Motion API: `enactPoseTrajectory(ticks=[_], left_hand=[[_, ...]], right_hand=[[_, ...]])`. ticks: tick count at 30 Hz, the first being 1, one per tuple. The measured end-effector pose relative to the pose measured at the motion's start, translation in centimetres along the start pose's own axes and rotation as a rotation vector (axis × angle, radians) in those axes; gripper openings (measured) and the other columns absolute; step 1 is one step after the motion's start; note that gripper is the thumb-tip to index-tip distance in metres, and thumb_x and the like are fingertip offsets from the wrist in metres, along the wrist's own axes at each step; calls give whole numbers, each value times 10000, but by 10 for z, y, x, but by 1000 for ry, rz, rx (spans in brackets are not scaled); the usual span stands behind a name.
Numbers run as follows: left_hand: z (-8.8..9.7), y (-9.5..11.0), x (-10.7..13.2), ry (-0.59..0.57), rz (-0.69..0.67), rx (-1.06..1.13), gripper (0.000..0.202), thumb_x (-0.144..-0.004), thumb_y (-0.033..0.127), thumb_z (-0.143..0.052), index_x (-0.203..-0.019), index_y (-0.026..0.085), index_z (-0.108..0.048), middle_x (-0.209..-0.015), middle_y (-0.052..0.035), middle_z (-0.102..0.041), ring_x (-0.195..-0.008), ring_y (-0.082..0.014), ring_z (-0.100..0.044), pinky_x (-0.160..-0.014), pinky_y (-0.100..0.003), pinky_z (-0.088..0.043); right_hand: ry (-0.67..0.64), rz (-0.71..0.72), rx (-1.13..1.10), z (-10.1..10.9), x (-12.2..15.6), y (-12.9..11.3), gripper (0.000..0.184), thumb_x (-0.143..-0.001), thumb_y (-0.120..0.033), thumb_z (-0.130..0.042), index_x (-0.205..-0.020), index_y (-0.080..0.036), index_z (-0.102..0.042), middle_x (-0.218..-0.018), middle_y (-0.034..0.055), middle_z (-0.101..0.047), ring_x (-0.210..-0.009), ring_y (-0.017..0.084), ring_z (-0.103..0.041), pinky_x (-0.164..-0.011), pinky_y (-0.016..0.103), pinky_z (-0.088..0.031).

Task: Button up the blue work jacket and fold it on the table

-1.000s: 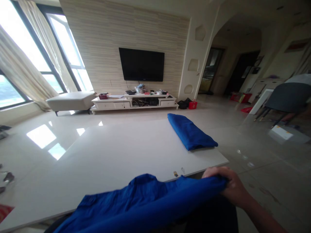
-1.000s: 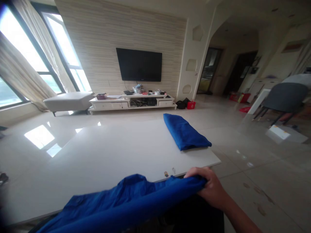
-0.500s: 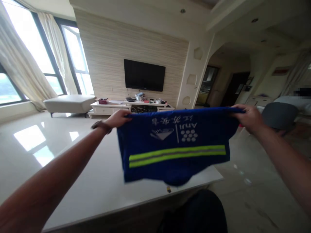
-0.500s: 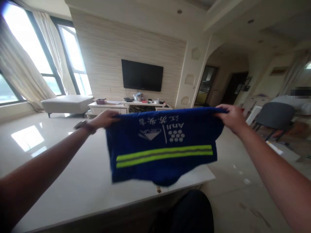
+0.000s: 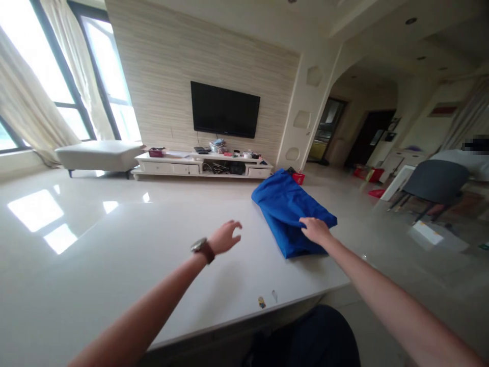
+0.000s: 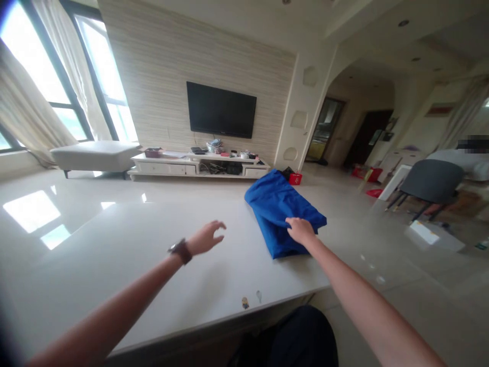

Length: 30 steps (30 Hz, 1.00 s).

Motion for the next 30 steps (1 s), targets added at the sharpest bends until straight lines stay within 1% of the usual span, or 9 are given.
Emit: enactPoseTrajectory(ticks=[2, 5, 7, 9, 11, 14, 21, 25, 30], left_hand=[[-41, -53, 78, -108, 132, -42, 372, -883, 245, -544, -1229, 169, -657, -1255, -137, -658, -1169, -257, -620, -1065, -418, -477], [-72, -127, 183, -156, 434, -213, 487, -919, 327, -503, -1382, 216, -608, -1460, -131, -563, -1368, -320, -497, -1140, -516, -389], [-76, -154, 229, -107, 537, -340, 539, -950, 375, -455, -1479, 298, -522, -1579, -55, -452, -1508, -345, -300, -1209, -593, -232], [-76, -162, 252, -87, 532, -401, 556, -978, 414, -396, -1528, 346, -444, -1618, 9, -389, -1549, -325, -196, -1234, -597, -136], [-75, -159, 256, -79, 517, -427, 554, -988, 416, -364, -1534, 351, -431, -1621, 25, -377, -1552, -309, -195, -1239, -580, -120], [-74, -152, 250, -56, 514, -441, 542, -983, 394, -371, -1515, 346, -466, -1610, 10, -400, -1538, -314, -237, -1228, -580, -144], [-72, -147, 247, 15, 474, -438, 534, -966, 363, -416, -1488, 312, -514, -1571, -39, -466, -1506, -337, -296, -1203, -594, -189], [-72, -145, 245, 20, 475, -439, 529, -965, 347, -412, -1478, 292, -529, -1561, -47, -478, -1502, -341, -299, -1198, -599, -192], [-71, -143, 244, 16, 484, -431, 524, -970, 349, -398, -1474, 291, -532, -1568, -38, -470, -1508, -332, -290, -1202, -596, -196]], right_hand=[[-263, 42, 23, -63, 7, -9, 368, -816, -403, -697, -1122, -202, -740, -1120, 132, -741, -1065, 293, -671, -921, 359, -461], [-312, -21, -67, -117, 7, -7, 646, -838, -603, -619, -1330, -184, -623, -1333, 172, -634, -1217, 330, -595, -982, 407, -438], [-339, -98, -95, -143, 3, -3, 855, -801, -636, -645, -1491, -167, -460, -1502, 210, -481, -1321, 366, -512, -1020, 431, -414], [-399, -161, -83, -168, -2, -5, 977, -769, -572, -700, -1564, -139, -334, -1578, 248, -357, -1366, 393, -465, -1034, 438, -402], [-419, -196, -53, -185, -6, -10, 969, -769, -468, -706, -1569, -99, -302, -1567, 288, -346, -1343, 399, -492, -1019, 434, -410], [-420, -181, -18, -194, -14, -21, 890, -748, -362, -696, -1521, -58, -377, -1463, 311, -469, -1250, 400, -573, -977, 430, -436], [-417, -64, -23, -172, -10, -59, 710, -780, -256, -581, -1474, -125, -512, -1385, 209, -604, -1271, 338, -576, -1004, 368, -435], [-404, 22, -19, -164, 18, -114, 651, -774, -266, -586, -1410, -125, -574, -1298, 210, -661, -1205, 344, -622, -965, 376, -467], [-384, 101, -51, -152, 69, -205, 502, -750, -208, -601, -1245, -141, -659, -1106, 197, -731, -1049, 350, -693, -859, 400, -520]])
Point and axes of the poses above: each hand's wrist, its own x-axis away from the middle knuckle, its own z-axis out of the back of the hand, y = z × x, the point moved 5 cm from there along -x, towards the middle knuckle
